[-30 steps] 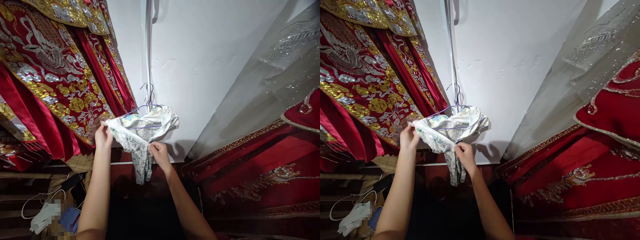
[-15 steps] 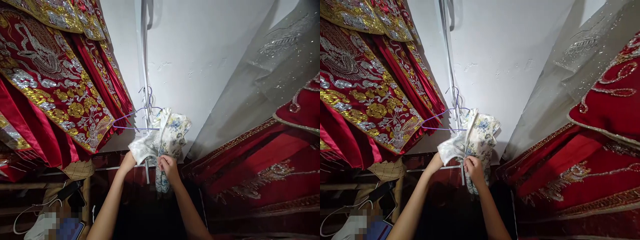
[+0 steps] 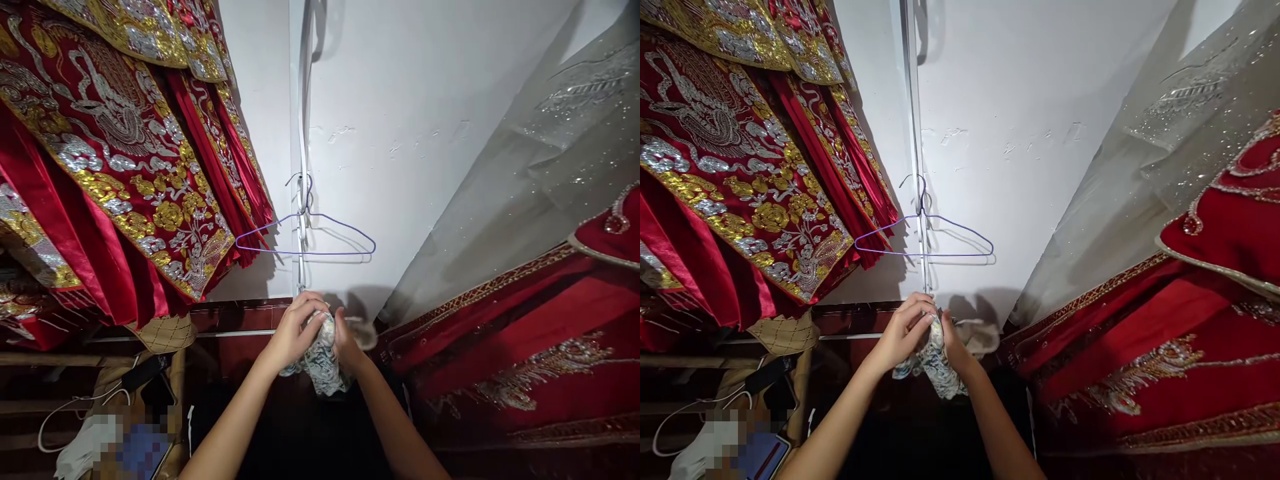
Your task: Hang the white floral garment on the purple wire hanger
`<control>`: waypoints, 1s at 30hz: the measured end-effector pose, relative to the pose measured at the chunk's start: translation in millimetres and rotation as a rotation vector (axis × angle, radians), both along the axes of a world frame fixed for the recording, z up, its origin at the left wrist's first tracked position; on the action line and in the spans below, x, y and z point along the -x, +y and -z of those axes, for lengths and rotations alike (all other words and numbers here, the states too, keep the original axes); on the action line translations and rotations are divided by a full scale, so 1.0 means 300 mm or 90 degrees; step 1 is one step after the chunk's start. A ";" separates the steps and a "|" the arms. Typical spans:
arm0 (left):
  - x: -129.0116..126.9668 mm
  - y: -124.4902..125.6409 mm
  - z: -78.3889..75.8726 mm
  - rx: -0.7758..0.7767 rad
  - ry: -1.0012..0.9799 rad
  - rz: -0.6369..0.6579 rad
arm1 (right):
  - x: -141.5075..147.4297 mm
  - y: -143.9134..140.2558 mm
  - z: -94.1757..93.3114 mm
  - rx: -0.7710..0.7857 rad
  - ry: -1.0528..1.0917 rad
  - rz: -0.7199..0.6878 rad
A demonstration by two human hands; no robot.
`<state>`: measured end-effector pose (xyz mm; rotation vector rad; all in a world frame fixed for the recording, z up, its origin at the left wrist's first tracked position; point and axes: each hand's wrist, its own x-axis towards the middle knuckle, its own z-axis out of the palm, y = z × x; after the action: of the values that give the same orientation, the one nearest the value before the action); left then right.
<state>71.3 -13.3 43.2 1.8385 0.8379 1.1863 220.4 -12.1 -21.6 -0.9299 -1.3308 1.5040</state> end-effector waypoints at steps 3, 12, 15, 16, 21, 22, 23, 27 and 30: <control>0.039 -0.003 0.020 0.029 0.028 -0.019 | -0.018 -0.009 -0.063 0.016 -0.033 -0.158; 0.248 -0.071 0.113 0.115 0.307 0.037 | -0.102 0.299 -0.299 -0.279 -0.248 0.120; 0.317 -0.077 0.048 0.072 0.354 -0.049 | -0.038 0.399 -0.236 -0.260 -0.224 0.129; 0.340 -0.077 0.025 0.057 0.378 -0.063 | -0.019 0.412 -0.204 -0.255 -0.219 0.130; 0.456 -0.065 -0.030 0.037 0.481 -0.092 | -0.039 0.361 -0.087 -0.269 -0.249 0.176; 0.475 -0.058 -0.030 0.045 0.500 -0.085 | -0.062 0.341 -0.083 -0.280 -0.265 0.184; 0.491 -0.049 -0.027 0.055 0.518 -0.078 | -0.086 0.322 -0.086 -0.294 -0.282 0.190; 0.526 0.005 -0.033 0.063 0.572 -0.085 | -0.172 0.278 -0.146 -0.361 -0.325 0.198; 0.518 0.056 -0.079 -0.046 0.618 -0.153 | -0.215 0.272 -0.209 -0.344 -0.320 0.222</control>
<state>-84.1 3.4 66.9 2.4306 1.5784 0.3785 284.9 69.4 40.9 -1.1378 -1.7050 0.6065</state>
